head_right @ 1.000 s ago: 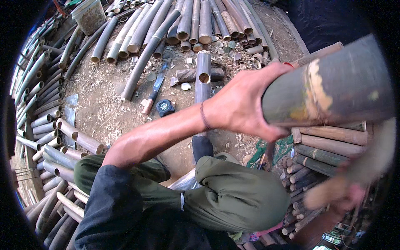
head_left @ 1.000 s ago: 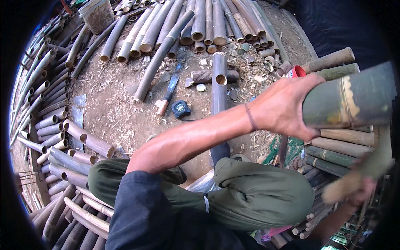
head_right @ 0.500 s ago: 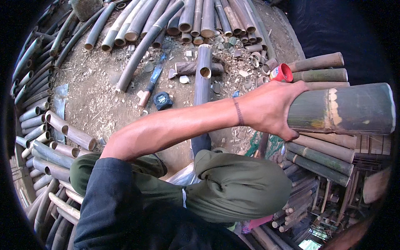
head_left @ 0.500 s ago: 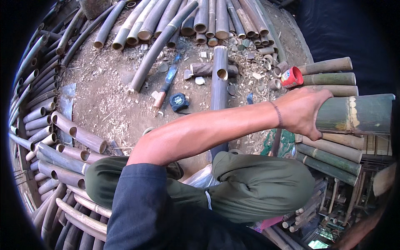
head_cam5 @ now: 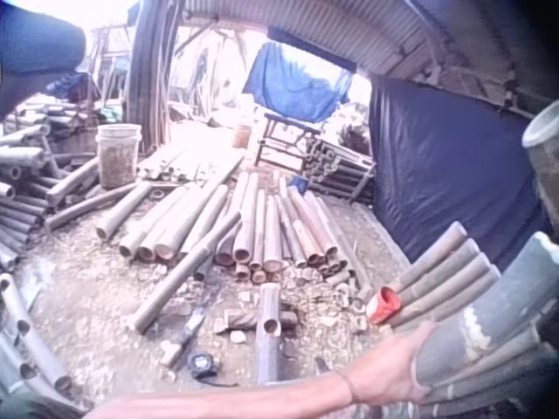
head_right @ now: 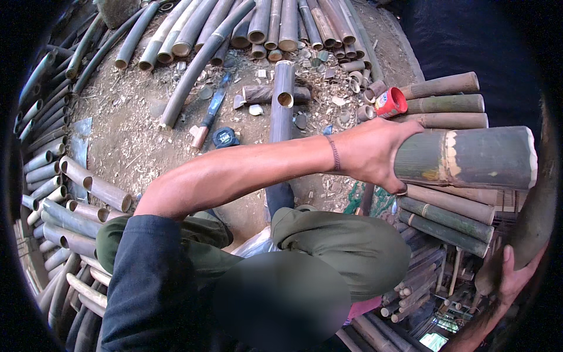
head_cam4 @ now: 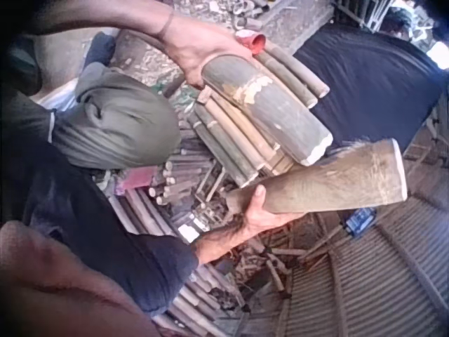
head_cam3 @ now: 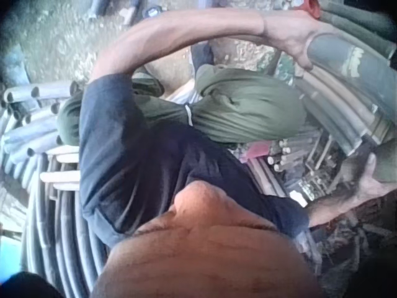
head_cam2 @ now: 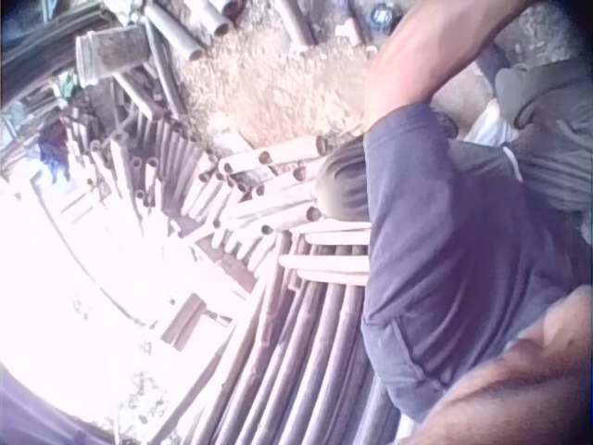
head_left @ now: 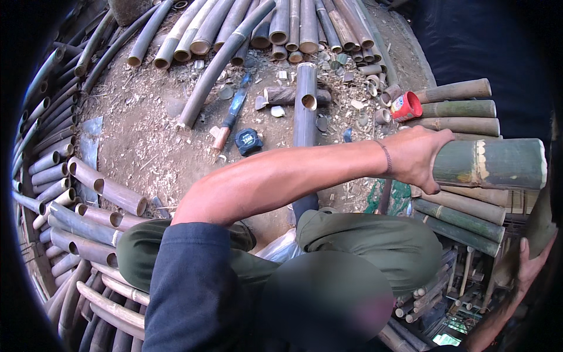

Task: The person carves holes into a bamboo pole with a hand tool, measures a bamboo section with a tape measure, and cuts it with a hand saw.

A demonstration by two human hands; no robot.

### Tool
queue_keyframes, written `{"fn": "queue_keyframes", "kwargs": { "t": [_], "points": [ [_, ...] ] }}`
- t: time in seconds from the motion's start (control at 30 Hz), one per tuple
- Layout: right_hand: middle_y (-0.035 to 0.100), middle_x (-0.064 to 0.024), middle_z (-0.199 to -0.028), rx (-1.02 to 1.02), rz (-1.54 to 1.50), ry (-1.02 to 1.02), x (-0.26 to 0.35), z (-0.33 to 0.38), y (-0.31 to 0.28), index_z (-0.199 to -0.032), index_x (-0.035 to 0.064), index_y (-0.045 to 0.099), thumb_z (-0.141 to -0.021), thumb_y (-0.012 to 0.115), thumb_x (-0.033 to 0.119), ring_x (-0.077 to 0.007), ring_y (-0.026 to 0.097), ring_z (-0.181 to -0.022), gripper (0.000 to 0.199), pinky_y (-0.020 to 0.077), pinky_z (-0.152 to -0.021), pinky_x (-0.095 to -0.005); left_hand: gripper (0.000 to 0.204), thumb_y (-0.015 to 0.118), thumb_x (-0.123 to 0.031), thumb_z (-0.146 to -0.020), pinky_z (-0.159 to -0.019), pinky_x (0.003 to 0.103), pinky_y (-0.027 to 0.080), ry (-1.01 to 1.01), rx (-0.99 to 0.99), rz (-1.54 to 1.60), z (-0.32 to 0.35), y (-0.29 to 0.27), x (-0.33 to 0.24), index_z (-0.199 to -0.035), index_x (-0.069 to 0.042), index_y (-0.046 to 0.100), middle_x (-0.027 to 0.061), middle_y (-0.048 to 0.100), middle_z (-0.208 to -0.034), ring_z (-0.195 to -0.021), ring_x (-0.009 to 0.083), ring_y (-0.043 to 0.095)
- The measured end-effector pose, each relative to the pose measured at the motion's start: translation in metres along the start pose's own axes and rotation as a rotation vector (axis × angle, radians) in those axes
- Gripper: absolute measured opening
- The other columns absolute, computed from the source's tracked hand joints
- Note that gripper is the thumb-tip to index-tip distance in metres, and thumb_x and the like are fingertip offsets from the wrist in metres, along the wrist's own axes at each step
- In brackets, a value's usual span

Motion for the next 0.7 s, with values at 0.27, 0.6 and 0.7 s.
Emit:
{"fn": "queue_keyframes", "kwargs": {
  "t": [0.27, 0.6, 0.7],
  "points": [
    [0.057, -0.0153, -0.123, 0.027, -0.431, 0.282, -0.043, 0.023, 0.080, -0.136, 0.0000, 0.045, -0.086, 0.069, 0.032, -0.0258, 0.057, -0.110, 0.064, 0.0441, -0.097, -0.0381, 0.082, 0.083, -0.019, -0.063, -0.097, 0.037, 0.048, 0.077, -0.005, 0.169, -0.007, -0.015, -0.054, -0.133, 0.001, 0.046, 0.0146, 0.061, -0.121, -0.111, 0.0241, 0.060],
    [0.057, -0.0282, -0.121, 0.916, -0.486, 0.255, -0.032, 0.177, 0.421, -0.141, 0.0102, 0.035, -0.074, 0.076, 0.047, -0.0473, 0.056, -0.112, 0.087, 0.0453, -0.094, -0.0528, 0.080, 0.080, -0.026, -0.075, -0.109, 0.041, 0.036, -0.372, -0.759, 0.051, 0.045, -0.041, -0.099, -0.139, 0.001, 0.039, 0.0155, 0.053, -0.127, -0.120, 0.0261, 0.050],
    [0.055, -0.0263, -0.122, 0.771, -0.586, 0.263, -0.043, 0.200, 0.499, -0.135, 0.0085, 0.041, -0.076, 0.075, 0.043, -0.0451, 0.054, -0.114, 0.077, 0.0445, -0.095, -0.0524, 0.073, 0.069, -0.022, -0.085, -0.110, 0.045, 0.035, -0.325, -0.993, 0.022, 0.044, -0.035, -0.071, -0.143, -0.001, 0.030, 0.0179, 0.050, -0.131, -0.123, 0.0294, 0.050]
  ]
}}
Point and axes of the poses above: each hand's wrist, its own z-axis away from the middle knuckle, its own y-axis out of the palm, x = y × z, the point moved 5 cm from there along -z, towards the middle knuckle
